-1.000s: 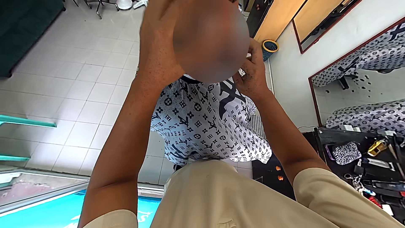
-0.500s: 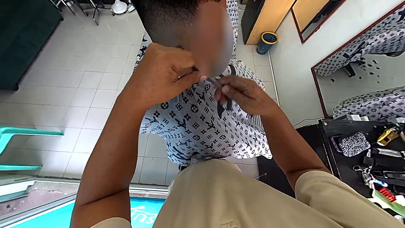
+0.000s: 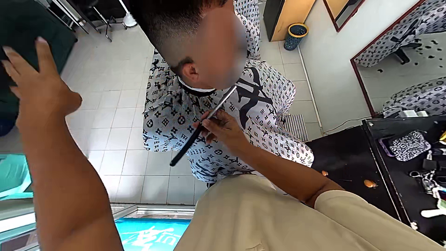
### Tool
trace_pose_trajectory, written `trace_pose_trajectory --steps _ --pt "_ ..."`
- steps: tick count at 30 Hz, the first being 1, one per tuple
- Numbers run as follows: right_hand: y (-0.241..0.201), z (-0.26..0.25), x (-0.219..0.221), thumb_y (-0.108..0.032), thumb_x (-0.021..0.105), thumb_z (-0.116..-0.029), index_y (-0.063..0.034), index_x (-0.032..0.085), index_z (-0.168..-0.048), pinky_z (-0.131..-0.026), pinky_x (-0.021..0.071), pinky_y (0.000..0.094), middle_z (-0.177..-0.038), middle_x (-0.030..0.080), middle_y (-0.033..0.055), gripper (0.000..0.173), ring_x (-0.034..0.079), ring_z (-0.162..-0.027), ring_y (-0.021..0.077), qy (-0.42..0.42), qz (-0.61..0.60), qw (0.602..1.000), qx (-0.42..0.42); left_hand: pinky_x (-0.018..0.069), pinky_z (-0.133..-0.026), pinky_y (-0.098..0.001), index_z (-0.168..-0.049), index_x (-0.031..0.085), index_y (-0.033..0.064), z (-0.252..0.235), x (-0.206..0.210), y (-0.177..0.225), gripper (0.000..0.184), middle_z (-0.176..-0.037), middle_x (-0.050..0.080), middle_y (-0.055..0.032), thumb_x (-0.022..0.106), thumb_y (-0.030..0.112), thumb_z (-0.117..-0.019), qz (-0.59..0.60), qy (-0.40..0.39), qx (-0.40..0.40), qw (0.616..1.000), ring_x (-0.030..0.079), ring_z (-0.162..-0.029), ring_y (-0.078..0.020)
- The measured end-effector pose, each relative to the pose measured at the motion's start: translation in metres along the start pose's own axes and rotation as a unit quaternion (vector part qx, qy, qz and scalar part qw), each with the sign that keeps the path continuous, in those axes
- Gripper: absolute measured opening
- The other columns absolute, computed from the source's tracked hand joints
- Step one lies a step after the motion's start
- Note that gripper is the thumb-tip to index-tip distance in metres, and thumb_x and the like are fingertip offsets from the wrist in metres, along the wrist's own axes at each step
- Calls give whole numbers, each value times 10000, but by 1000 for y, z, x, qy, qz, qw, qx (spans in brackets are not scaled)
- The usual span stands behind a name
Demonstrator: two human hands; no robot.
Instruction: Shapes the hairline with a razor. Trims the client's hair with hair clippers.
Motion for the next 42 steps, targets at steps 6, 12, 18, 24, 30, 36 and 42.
trace_pose_trajectory --steps 6,12,18,24,30,36,42 --pt "16 -25 21 -91 516 -1070 -57 559 -1206 -656 609 278 -1073 722 90 147 722 -810 142 98 -157 979 81 249 -1134 -737 -1183 696 -10 -27 -15 31 744 -1525 417 -334 529 679 -957 6 87 41 995 357 -1436 -528" --pt "10 -54 27 -121 512 -1076 -46 544 -1185 -684 611 285 -1077 707 106 136 719 -817 155 142 -243 957 74 524 -946 -520 -1351 594 63 -15 -46 181 675 -1236 663 -197 542 613 -963 99 60 170 979 662 -1102 -296" --pt "-3 -72 34 -116 518 -1073 -51 535 -1157 -697 614 292 -998 678 82 107 704 -802 146 164 -301 937 72 533 -642 -390 -1145 678 151 15 -13 297 539 -795 631 5 335 560 -1072 109 -224 230 941 608 -661 -108" --pt "-14 -82 33 -103 490 -1081 -64 512 -1120 -700 611 295 -919 647 71 59 691 -769 142 178 -323 928 56 422 -668 -567 -837 596 56 7 13 326 754 -712 547 -105 169 634 -1066 -15 -269 219 938 588 -715 -294" --pt "-22 -82 34 -72 482 -1078 -59 513 -1114 -675 613 289 -895 656 77 48 696 -739 141 177 -333 924 61 416 -669 -582 -791 558 41 1 22 329 800 -708 532 -136 133 667 -1049 -52 -271 218 936 588 -728 -328" --pt "-20 -83 35 -102 465 -1090 -62 503 -1115 -684 611 282 -897 648 77 60 697 -755 140 162 -350 919 76 416 -681 -597 -812 574 30 -1 20 329 817 -738 550 -146 132 676 -1045 -53 -274 208 938 593 -744 -335" --pt "-22 -84 35 -107 466 -1090 -72 502 -1101 -662 609 284 -890 648 74 52 690 -733 139 169 -352 918 68 419 -704 -619 -821 588 18 -1 19 331 824 -755 567 -168 135 668 -1050 -57 -273 208 938 605 -779 -358"
Point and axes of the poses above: each hand's wrist, its own z-axis away from the middle knuckle, its own x-axis out of the palm, y = z × x, the point moved 5 cm from there along -z, towards the middle knuckle
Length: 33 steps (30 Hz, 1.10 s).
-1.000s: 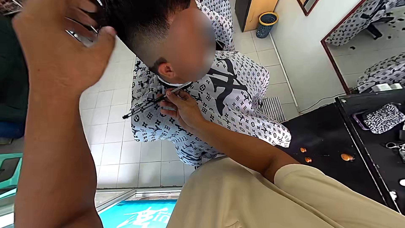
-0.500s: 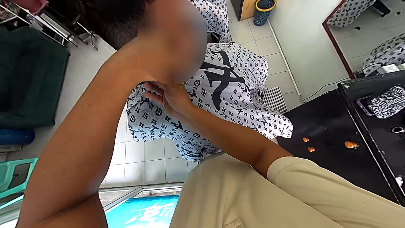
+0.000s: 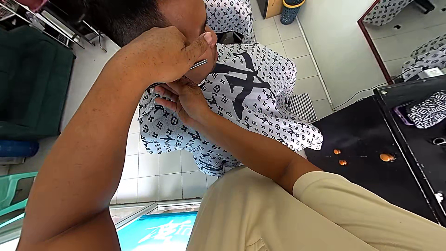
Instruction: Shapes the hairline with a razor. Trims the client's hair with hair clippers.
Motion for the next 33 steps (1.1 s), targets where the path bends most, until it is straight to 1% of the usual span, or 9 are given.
trace_pose_trajectory --steps 5,9,13,17,21,25,29,31,33 --pt "3 0 -4 -138 476 -1092 -80 500 -1138 -695 610 270 -921 643 72 78 693 -754 134 5 -31 999 24 417 -678 -601 -828 577 24 0 -1 -1 815 -746 553 -154 142 679 -1045 2 5 -2 1000 596 -745 -338" --pt "0 2 0 -121 444 -1099 -79 499 -1110 -679 606 280 -911 641 70 70 688 -757 136 -5 -15 1000 6 415 -675 -596 -806 570 28 0 -1 -1 814 -732 550 -150 142 678 -1045 0 6 0 1000 590 -730 -333" --pt "1 2 -1 -125 450 -1098 -90 501 -1113 -699 606 276 -921 644 63 64 689 -761 130 -3 -30 999 22 410 -679 -589 -797 562 34 0 -1 -1 801 -726 545 -141 153 675 -1047 1 3 -2 1000 580 -721 -325" --pt "-1 2 -1 -135 448 -1099 -94 504 -1109 -681 604 270 -902 646 61 70 687 -744 128 -4 -28 999 18 417 -688 -597 -819 582 22 0 -1 0 815 -740 558 -153 150 675 -1046 1 2 -7 1000 592 -736 -330" --pt "-4 1 -1 -134 447 -1098 -89 505 -1102 -700 609 277 -912 651 63 73 695 -766 133 1 -31 999 13 408 -684 -580 -796 556 28 1 -1 1 802 -734 538 -147 150 672 -1045 -3 -2 -4 1000 574 -731 -325" --pt "-3 4 -2 -154 438 -1105 -92 490 -1140 -698 605 263 -899 634 57 88 685 -745 125 -2 -32 999 31 418 -713 -620 -837 584 0 1 -2 1 811 -779 569 -182 161 657 -1055 4 3 -2 1000 600 -786 -362" --pt "-7 4 -1 -145 440 -1102 -96 505 -1090 -667 609 272 -896 653 59 82 694 -742 127 -10 -20 1000 13 411 -705 -612 -814 567 19 0 -2 0 798 -760 556 -164 158 661 -1053 2 2 -2 1000 590 -770 -348" --pt "-6 4 -3 -147 445 -1101 -93 504 -1102 -674 611 269 -891 654 60 80 697 -739 127 -6 -22 1000 22 420 -706 -608 -832 583 22 0 -1 -1 804 -756 564 -159 161 671 -1048 1 5 -3 1000 597 -759 -337" --pt "-5 5 -5 -160 453 -1100 -94 505 -1128 -690 607 266 -897 652 60 88 695 -750 124 0 -25 999 35 419 -712 -629 -836 586 9 0 -1 -1 813 -781 576 -187 162 669 -1050 -1 10 4 1000 610 -792 -368"
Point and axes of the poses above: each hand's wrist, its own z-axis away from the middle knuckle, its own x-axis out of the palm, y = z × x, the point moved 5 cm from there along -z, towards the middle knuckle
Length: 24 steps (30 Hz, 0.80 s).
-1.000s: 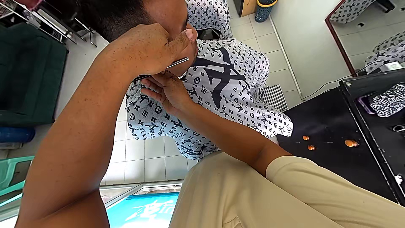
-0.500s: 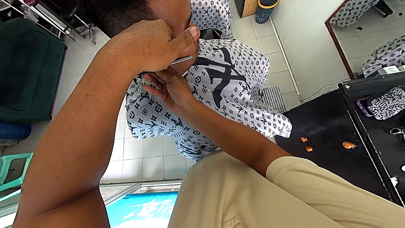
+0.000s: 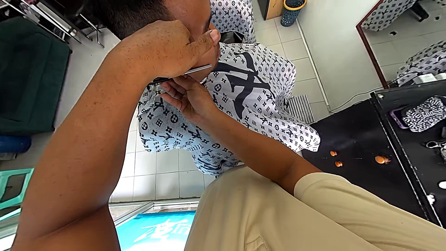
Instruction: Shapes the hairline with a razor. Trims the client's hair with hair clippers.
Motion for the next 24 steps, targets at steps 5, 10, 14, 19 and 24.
trace_pose_trajectory --steps 5,10,14,19,24 --pt "-2 2 3 -149 438 -1103 -98 496 -1106 -667 606 268 -895 645 58 78 692 -741 127 -2 10 1000 -10 414 -729 -641 -821 579 3 0 -1 1 826 -803 582 -201 145 667 -1050 -6 -12 -2 1000 613 -827 -388" --pt "2 0 1 -161 457 -1100 -91 502 -1165 -696 607 269 -915 648 65 105 694 -755 131 7 -13 1000 6 414 -721 -635 -828 575 4 0 -1 1 819 -781 576 -192 155 670 -1049 -6 -6 -1 1000 611 -806 -377" --pt "2 0 7 -154 418 -1110 -94 494 -1126 -680 604 270 -913 644 63 98 688 -750 129 4 -7 1000 -4 412 -700 -617 -791 564 18 -2 0 0 817 -763 562 -178 152 675 -1046 -7 -9 2 1000 598 -780 -363" --pt "4 0 6 -156 406 -1114 -89 493 -1135 -707 601 260 -920 644 68 112 691 -764 126 14 -29 999 6 411 -733 -634 -825 578 -2 0 -1 2 819 -791 579 -196 154 661 -1053 -9 -11 0 1000 610 -819 -381" --pt "3 0 10 -163 407 -1114 -99 499 -1120 -721 603 273 -921 649 58 112 691 -785 124 7 -26 1000 -7 410 -698 -616 -802 559 20 -1 -1 0 805 -762 560 -176 157 674 -1047 -7 -13 1 1000 598 -780 -361"
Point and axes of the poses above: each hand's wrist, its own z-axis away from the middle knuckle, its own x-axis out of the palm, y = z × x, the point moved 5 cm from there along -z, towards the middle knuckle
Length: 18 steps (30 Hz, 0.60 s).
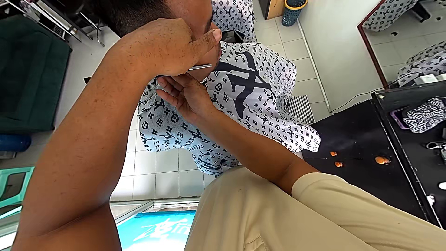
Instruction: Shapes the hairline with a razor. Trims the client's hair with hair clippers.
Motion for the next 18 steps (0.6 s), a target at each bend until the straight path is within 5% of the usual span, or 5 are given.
trace_pose_trajectory --steps 18 --pt "1 0 1 -170 399 -1114 -87 518 -1122 -705 602 262 -921 655 70 145 695 -779 127 10 -31 999 13 410 -686 -603 -782 550 33 1 0 0 798 -749 551 -164 162 678 -1045 1 1 -4 1000 590 -762 -348"
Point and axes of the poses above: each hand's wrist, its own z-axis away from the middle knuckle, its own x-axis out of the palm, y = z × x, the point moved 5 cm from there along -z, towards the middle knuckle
